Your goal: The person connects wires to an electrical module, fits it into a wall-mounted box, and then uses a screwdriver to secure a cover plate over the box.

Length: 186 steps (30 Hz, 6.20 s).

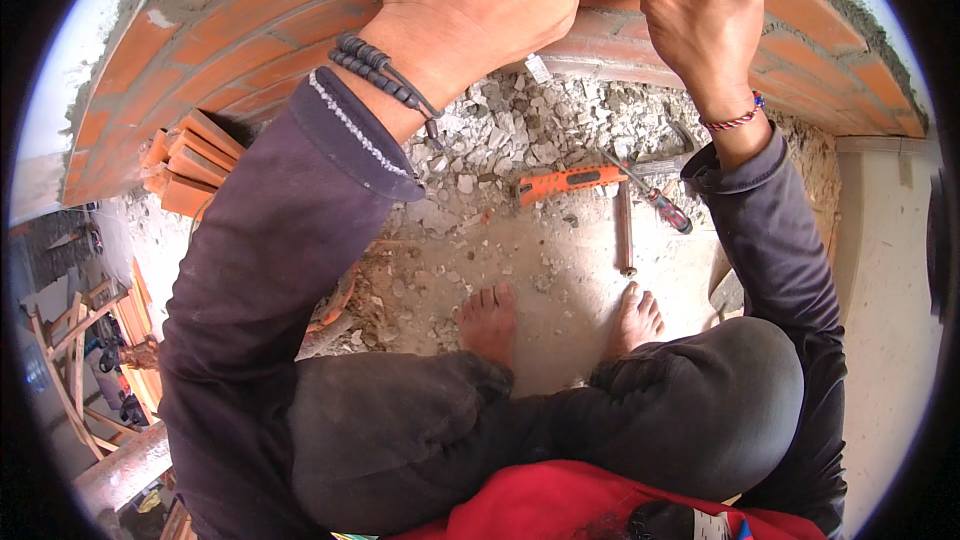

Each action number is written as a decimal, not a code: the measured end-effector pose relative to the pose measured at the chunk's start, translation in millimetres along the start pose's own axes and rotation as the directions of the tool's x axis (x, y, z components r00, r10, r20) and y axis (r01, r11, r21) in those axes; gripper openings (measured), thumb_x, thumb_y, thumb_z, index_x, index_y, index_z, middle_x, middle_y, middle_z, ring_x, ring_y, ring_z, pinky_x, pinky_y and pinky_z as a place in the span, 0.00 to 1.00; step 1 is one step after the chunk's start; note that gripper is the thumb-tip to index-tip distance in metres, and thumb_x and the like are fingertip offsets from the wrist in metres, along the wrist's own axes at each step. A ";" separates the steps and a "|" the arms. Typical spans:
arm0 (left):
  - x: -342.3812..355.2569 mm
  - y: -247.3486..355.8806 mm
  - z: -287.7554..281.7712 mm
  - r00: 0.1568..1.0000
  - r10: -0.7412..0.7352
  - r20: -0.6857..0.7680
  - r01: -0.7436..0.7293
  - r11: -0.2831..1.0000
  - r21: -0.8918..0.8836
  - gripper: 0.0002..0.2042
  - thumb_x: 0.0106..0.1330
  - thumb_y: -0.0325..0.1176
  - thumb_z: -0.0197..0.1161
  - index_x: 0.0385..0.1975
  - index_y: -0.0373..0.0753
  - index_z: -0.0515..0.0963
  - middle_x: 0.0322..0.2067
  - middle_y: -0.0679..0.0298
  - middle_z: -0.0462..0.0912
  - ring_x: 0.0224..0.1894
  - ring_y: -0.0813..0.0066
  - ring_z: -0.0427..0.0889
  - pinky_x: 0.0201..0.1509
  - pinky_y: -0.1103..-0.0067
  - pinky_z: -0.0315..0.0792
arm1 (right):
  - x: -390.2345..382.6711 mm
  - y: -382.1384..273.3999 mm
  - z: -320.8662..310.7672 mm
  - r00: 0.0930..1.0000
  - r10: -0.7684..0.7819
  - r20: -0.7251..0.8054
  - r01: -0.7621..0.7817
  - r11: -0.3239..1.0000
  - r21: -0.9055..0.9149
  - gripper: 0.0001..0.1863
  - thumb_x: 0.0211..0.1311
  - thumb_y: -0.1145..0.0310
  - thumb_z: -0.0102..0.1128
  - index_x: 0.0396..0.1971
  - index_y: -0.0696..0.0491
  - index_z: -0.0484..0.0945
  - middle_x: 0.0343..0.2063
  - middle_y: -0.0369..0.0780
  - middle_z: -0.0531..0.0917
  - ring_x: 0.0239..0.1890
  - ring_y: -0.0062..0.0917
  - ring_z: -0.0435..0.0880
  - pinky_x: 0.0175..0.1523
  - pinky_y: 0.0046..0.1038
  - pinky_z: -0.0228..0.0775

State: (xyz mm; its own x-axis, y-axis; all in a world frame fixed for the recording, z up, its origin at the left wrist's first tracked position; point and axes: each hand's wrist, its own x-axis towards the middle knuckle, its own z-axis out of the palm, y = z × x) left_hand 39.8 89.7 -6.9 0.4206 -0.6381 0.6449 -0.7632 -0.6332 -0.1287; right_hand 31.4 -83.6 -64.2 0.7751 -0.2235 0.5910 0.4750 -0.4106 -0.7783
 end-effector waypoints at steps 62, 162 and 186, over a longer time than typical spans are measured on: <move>-25.0 43.6 43.2 0.553 -0.426 0.716 0.412 -0.607 -0.680 0.22 0.65 0.22 0.55 0.60 0.27 0.69 0.58 0.55 0.75 0.62 0.66 0.72 0.72 0.70 0.61 | 5.3 -32.7 -9.4 0.972 -0.229 -0.060 0.207 0.944 -0.257 0.07 0.61 0.76 0.68 0.38 0.62 0.86 0.20 0.42 0.86 0.21 0.16 0.83 0.26 0.20 0.73; -27.6 47.9 55.5 0.662 -0.524 0.536 0.473 -0.263 -0.841 0.16 0.64 0.24 0.59 0.50 0.24 0.76 0.46 0.54 0.84 0.48 0.74 0.81 0.54 0.80 0.73 | -5.4 -0.5 -22.4 0.913 -0.367 0.177 0.405 0.862 -0.304 0.09 0.57 0.81 0.66 0.37 0.57 0.81 0.27 0.45 0.83 0.25 0.35 0.83 0.30 0.31 0.74; -20.7 46.1 63.8 0.561 -0.556 0.613 0.475 -0.390 -0.789 0.11 0.56 0.25 0.64 0.38 0.25 0.80 0.29 0.63 0.83 0.31 0.78 0.77 0.35 0.79 0.72 | 4.6 -4.8 -29.0 0.825 -0.440 0.353 0.540 0.798 -0.268 0.12 0.59 0.83 0.61 0.43 0.59 0.79 0.28 0.47 0.82 0.27 0.39 0.83 0.31 0.33 0.74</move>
State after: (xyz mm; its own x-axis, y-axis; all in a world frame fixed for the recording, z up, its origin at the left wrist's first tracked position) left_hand 27.2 45.7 -74.2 0.9612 -0.2744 -0.0287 0.1110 0.2892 0.9508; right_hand 20.6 -108.3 -51.6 0.5776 0.3085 0.7558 0.6859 -0.6853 -0.2446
